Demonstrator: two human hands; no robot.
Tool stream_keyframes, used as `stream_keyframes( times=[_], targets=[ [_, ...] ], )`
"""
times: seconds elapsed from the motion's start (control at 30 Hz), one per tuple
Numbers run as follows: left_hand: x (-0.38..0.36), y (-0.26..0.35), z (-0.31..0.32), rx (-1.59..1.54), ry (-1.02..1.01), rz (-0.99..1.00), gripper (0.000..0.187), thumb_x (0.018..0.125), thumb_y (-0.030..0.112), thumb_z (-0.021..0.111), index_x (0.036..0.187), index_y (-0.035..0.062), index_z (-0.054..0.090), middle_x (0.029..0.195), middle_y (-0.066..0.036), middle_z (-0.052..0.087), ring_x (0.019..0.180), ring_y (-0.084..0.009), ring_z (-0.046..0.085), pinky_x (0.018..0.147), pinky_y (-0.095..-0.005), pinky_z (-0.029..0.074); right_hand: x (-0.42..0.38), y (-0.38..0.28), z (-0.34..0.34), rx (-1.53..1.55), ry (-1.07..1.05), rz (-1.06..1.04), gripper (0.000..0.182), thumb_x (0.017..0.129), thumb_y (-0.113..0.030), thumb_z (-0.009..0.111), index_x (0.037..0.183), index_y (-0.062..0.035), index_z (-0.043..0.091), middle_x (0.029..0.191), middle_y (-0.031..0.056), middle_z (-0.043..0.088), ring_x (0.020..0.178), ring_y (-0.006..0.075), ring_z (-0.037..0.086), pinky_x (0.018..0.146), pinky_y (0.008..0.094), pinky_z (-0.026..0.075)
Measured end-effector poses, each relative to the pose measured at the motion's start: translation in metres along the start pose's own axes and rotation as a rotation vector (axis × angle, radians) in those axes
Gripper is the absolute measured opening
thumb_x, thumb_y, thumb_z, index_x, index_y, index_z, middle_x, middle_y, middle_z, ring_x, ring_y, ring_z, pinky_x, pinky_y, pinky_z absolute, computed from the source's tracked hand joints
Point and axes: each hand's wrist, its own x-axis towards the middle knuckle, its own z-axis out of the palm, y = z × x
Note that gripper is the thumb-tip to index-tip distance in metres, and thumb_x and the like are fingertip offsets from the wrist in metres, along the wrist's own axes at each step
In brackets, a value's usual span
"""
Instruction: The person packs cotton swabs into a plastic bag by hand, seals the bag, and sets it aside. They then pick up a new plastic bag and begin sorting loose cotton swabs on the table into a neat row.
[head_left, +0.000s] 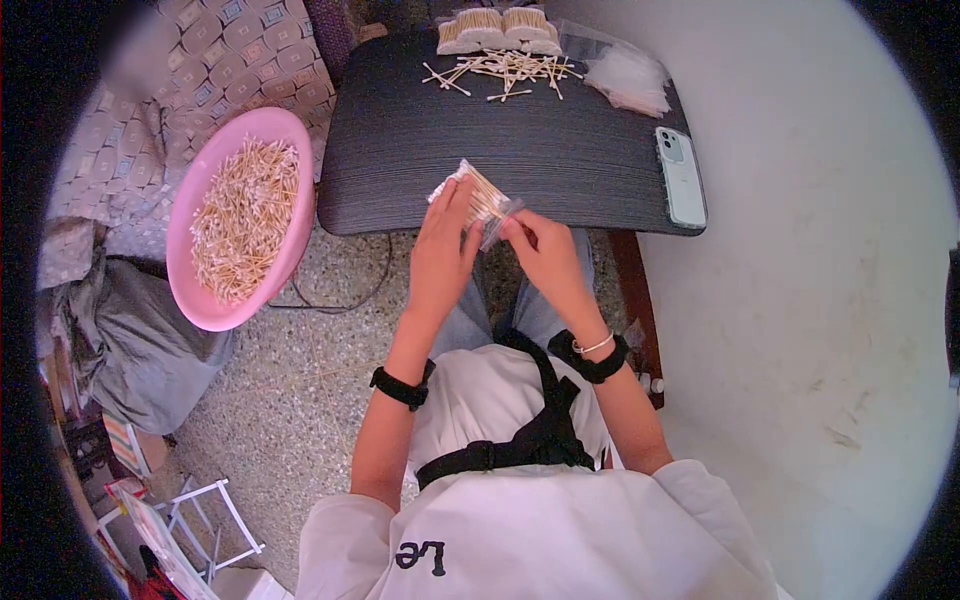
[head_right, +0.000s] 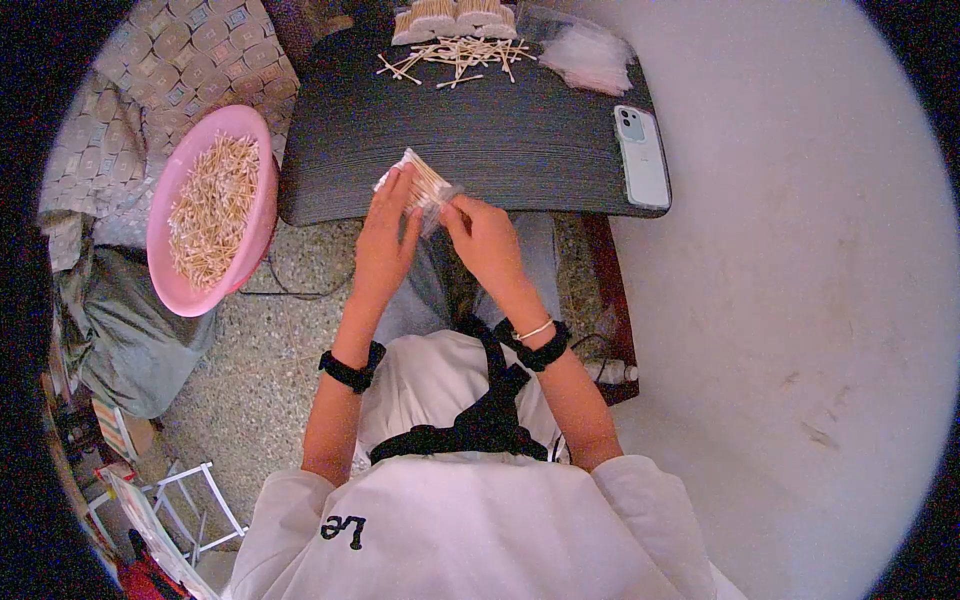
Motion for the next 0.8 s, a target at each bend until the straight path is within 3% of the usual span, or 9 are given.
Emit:
stream_keyframes(
  times=[0.17,0.37,0.47,0.67,0.8],
  targets=[
    [-0.001,-0.008,0.002,-0.034,0.008,0.021,0.054,0.091,0.014,0.057,0.141,0.0040,0.039,0.140,-0.019,0.044,0.131,-0.0349,0.042,0.107,-0.0415,0.035,-0.010,-0.005,-0.009,0.120,0.006,0.108,0.024,0.092,-0.021,0.059,0.084,0.0001,0.066,0.063,0.0116,0.061,0.052,0.0152,0.053,0.053,0.0301,0.042],
    [-0.002,-0.008,0.003,-0.030,0.022,0.026,0.053,0.091,0.014,0.057,0.141,0.0040,0.039,0.139,-0.019,0.045,0.131,-0.0348,0.042,0.108,-0.0417,0.034,-0.012,-0.003,0.004,0.168,0.036,0.107,0.023,0.093,-0.021,0.057,0.085,-0.0003,0.066,0.063,0.0119,0.060,0.053,0.0159,0.052,0.053,0.0314,0.041],
    [-0.001,-0.009,0.003,-0.035,0.023,0.045,0.053,0.091,0.014,0.057,0.140,0.0040,0.040,0.139,-0.019,0.045,0.131,-0.0346,0.042,0.108,-0.0419,0.034,-0.009,0.000,0.014,0.181,0.097,0.067,0.024,0.093,-0.021,0.056,0.085,0.0001,0.064,0.063,0.0141,0.058,0.053,0.0190,0.052,0.053,0.0333,0.041],
    [-0.001,-0.008,0.002,0.041,0.018,0.122,0.048,0.092,0.012,0.055,0.137,0.0021,0.044,0.141,-0.016,0.045,0.133,-0.0325,0.040,0.108,-0.0425,0.034,-0.001,-0.010,0.021,0.020,0.139,0.056,0.021,0.092,-0.018,0.055,0.086,0.0009,0.063,0.068,0.0211,0.059,0.059,0.0371,0.057,0.056,0.0400,0.044],
    [0.000,-0.008,0.006,0.134,0.018,0.155,0.044,0.093,0.013,0.051,0.135,0.0008,0.047,0.143,-0.013,0.044,0.134,-0.0306,0.038,0.109,-0.0430,0.033,0.004,-0.007,0.022,-0.057,0.123,0.013,0.021,0.091,-0.017,0.056,0.085,0.0018,0.063,0.068,0.0216,0.059,0.062,0.0398,0.058,0.057,0.0408,0.045]
  ],
)
